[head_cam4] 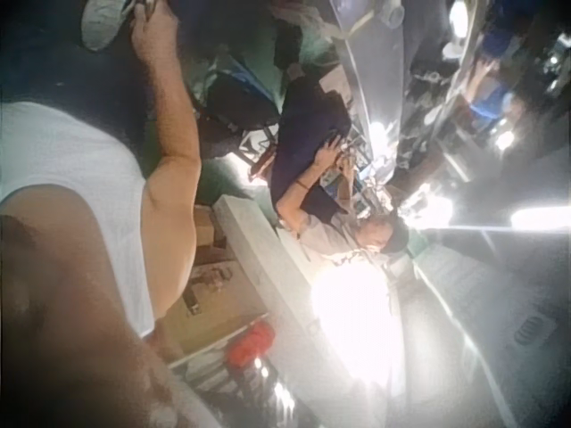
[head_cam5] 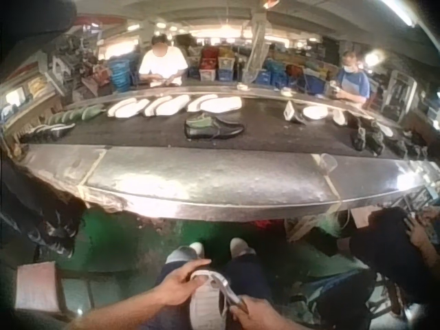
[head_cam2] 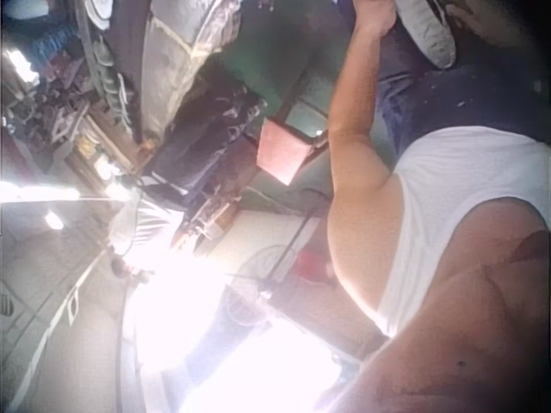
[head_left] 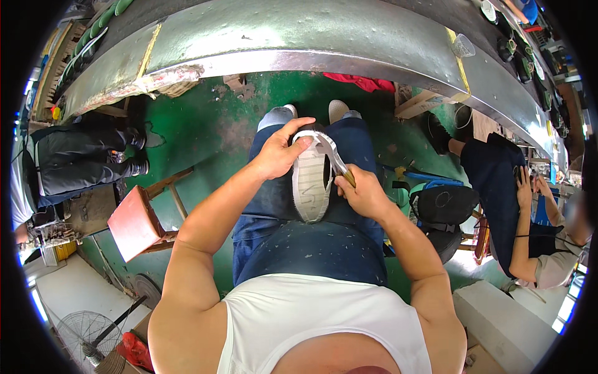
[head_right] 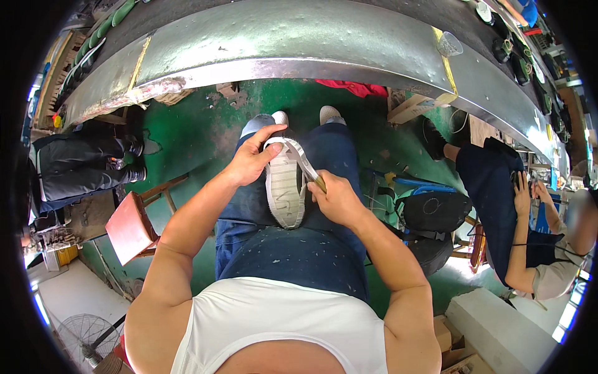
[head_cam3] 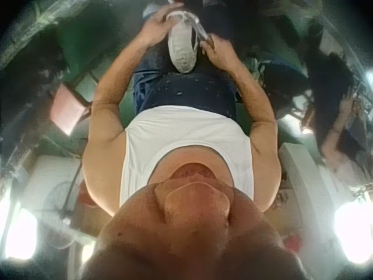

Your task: Hand-lasting shoes by pulling the upper over the last with pincers and hammering it into place.

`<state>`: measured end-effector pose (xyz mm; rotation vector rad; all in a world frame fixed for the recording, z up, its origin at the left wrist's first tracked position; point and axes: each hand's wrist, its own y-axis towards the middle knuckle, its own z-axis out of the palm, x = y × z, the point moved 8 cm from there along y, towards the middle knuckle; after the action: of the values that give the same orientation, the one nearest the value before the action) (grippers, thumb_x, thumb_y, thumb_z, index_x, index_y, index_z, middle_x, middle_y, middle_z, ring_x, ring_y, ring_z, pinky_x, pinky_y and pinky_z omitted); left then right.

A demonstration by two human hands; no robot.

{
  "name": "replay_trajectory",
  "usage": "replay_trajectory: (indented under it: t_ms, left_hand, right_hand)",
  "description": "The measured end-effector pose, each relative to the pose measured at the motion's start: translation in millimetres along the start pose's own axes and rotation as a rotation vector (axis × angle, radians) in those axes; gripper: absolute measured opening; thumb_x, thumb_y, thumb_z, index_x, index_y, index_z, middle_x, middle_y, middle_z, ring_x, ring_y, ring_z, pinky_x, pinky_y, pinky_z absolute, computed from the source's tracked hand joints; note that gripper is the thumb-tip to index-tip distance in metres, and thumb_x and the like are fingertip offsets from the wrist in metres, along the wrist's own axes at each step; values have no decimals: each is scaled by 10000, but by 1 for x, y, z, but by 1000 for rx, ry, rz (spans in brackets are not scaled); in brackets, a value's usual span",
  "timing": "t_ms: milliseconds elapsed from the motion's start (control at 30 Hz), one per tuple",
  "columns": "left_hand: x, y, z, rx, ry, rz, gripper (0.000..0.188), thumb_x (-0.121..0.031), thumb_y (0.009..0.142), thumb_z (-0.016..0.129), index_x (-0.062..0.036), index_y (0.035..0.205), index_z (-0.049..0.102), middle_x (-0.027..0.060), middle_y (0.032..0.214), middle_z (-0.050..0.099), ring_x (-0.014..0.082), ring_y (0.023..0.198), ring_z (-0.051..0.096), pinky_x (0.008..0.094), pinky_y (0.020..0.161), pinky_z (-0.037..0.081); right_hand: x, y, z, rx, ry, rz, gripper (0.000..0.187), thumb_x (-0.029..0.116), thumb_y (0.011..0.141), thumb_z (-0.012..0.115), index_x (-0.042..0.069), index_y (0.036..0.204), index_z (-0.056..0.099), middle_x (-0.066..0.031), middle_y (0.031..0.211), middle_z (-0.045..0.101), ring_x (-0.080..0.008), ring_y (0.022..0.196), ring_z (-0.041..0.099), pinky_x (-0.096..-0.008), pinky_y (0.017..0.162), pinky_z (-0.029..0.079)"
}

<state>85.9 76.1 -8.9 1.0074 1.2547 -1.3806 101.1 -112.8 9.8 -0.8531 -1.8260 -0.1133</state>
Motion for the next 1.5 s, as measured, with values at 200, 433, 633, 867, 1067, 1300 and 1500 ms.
replay_trajectory:
  t_ms: [200,433,633,867,1067,1300,1500]
  left_hand:
    - [-11,-7,5,263,-199,-44,540,-102,999,596,-107,1505,406,47,1274,582,124,1163,539,280,1008,432]
    - [-7,10,22,53,-12,-115,448,-119,986,621,-78,1418,509,27,1186,624,100,1082,567,267,952,459]
    - [-3,20,17,-23,71,-95,406,-104,973,634,-60,1368,553,36,1154,643,95,1035,581,266,919,479]
    - [13,19,24,52,104,-123,466,-103,975,627,-17,1414,496,62,1182,647,125,1078,575,285,954,475]
    - [76,1,14,33,362,-413,308,-96,1019,466,-3,1287,584,71,1152,657,152,1102,594,318,1011,452]
    - [48,-18,35,-25,-192,-284,696,90,839,464,-97,1507,420,77,1297,614,183,1097,626,321,952,499]
    - [53,-33,46,197,-420,-463,843,20,778,588,-163,1559,331,49,1375,562,145,1196,575,285,939,500]
  right_hand:
    - [19,-19,-11,-41,-43,12,186,116,961,581,-34,1070,566,-189,806,662,-372,766,671,-453,724,515]
    - [26,-37,-23,-93,-399,11,174,114,939,599,-42,1003,554,-257,937,656,-423,803,662,-495,740,508]
    - [17,-48,-29,156,155,332,236,182,972,560,-38,1056,582,-121,824,670,-201,718,653,-344,689,513]
    - [-7,-6,-30,103,58,380,359,329,990,558,-29,978,590,-193,814,656,-358,789,670,-435,746,511]
    - [-29,-4,-24,-330,-75,264,563,406,774,819,-27,1024,562,-141,837,665,-318,795,673,-397,735,520]
    - [-53,5,-4,-350,-129,357,549,248,757,781,-39,1147,521,-179,928,668,-325,866,670,-408,803,522]
    - [-46,-16,-26,-301,-156,339,493,247,841,701,-19,1218,527,-241,1005,688,-433,959,663,-478,861,513]
